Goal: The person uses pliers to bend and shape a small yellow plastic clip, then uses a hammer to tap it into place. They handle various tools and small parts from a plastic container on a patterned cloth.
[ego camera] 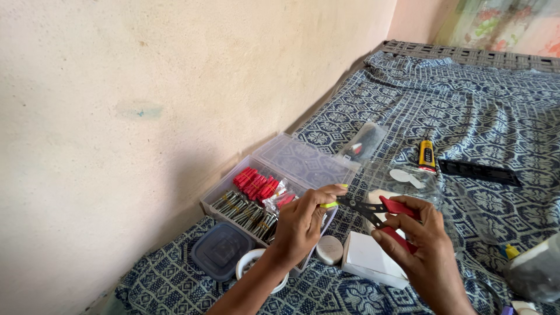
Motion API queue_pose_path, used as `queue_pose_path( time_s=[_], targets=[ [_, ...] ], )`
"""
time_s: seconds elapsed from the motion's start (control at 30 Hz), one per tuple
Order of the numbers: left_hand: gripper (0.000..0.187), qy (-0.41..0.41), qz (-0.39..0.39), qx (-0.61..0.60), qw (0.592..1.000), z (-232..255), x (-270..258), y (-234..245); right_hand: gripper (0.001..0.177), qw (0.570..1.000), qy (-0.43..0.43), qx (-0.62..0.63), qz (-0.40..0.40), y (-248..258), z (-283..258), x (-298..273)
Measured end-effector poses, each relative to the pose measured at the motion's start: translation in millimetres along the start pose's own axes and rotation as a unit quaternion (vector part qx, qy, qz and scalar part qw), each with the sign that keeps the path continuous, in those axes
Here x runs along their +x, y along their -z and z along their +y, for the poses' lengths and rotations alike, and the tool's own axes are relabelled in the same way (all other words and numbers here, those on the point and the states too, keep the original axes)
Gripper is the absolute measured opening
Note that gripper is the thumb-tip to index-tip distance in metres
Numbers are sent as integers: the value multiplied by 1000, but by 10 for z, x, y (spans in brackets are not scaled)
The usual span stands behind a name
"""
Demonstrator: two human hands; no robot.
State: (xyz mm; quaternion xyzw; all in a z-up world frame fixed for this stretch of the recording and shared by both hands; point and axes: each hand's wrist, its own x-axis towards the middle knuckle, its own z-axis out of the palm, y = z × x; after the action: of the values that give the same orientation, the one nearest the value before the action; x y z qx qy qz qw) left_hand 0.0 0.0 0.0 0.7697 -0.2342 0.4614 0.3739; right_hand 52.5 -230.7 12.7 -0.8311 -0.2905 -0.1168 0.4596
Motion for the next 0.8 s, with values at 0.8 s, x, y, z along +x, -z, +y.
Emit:
queue_pose_path(
  time_s=[0.8],
  targets=[
    [10, 133, 1, -59, 989, 97, -18, -90, 33, 896, 305, -302, 115, 186, -428, -142]
  ],
)
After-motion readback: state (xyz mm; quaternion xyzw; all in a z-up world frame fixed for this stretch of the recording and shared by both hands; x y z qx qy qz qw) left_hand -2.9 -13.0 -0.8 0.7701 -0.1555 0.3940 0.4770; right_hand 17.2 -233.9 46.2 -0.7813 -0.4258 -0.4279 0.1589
